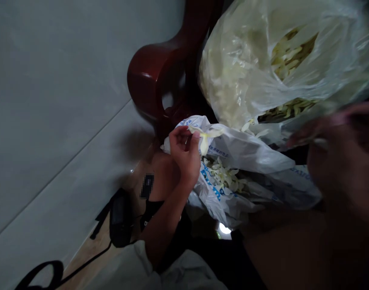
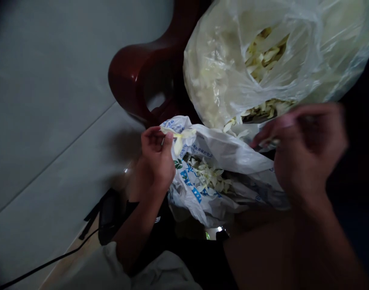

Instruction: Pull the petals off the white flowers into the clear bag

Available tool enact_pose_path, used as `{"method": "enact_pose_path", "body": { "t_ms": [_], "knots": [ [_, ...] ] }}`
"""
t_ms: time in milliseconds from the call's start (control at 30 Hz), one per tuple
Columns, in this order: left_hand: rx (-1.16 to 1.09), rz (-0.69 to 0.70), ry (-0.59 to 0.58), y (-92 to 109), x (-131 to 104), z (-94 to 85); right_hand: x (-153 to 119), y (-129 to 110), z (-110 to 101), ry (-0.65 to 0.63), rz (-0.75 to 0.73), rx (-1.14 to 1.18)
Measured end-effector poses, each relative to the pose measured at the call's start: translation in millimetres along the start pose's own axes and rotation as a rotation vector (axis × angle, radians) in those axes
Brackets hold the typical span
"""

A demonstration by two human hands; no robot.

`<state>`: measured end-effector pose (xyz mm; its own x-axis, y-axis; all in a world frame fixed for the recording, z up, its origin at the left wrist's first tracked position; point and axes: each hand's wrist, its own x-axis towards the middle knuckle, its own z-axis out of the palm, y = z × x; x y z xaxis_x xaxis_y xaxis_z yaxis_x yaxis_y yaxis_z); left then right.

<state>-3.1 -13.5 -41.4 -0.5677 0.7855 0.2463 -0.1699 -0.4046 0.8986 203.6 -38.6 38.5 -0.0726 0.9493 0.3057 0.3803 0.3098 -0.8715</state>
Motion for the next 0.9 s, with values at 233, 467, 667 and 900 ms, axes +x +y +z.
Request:
{"method": "enact_pose_path", "body": {
  "t_ms": [233, 467, 667, 900],
  "knots": [
    [0.156, -0.019, -0.34, -3, -14, 10.2, 1, 21, 27, -0.418, -0.103, -0.44],
    [0.243, 0.001, -0.314, -5, -18, 11.8, 1, 28, 28, -0.335, -0.086, -0.57],
    [0.11, -0.164, -0.546, 0, -30, 17.0, 0, 15, 37, -0.354, -0.202, -0.478],
    [0.013, -0.271, -0.56, -1, -35, 19.6, 6, 26, 30, -0.321, -0.1, -0.396]
  ]
}}
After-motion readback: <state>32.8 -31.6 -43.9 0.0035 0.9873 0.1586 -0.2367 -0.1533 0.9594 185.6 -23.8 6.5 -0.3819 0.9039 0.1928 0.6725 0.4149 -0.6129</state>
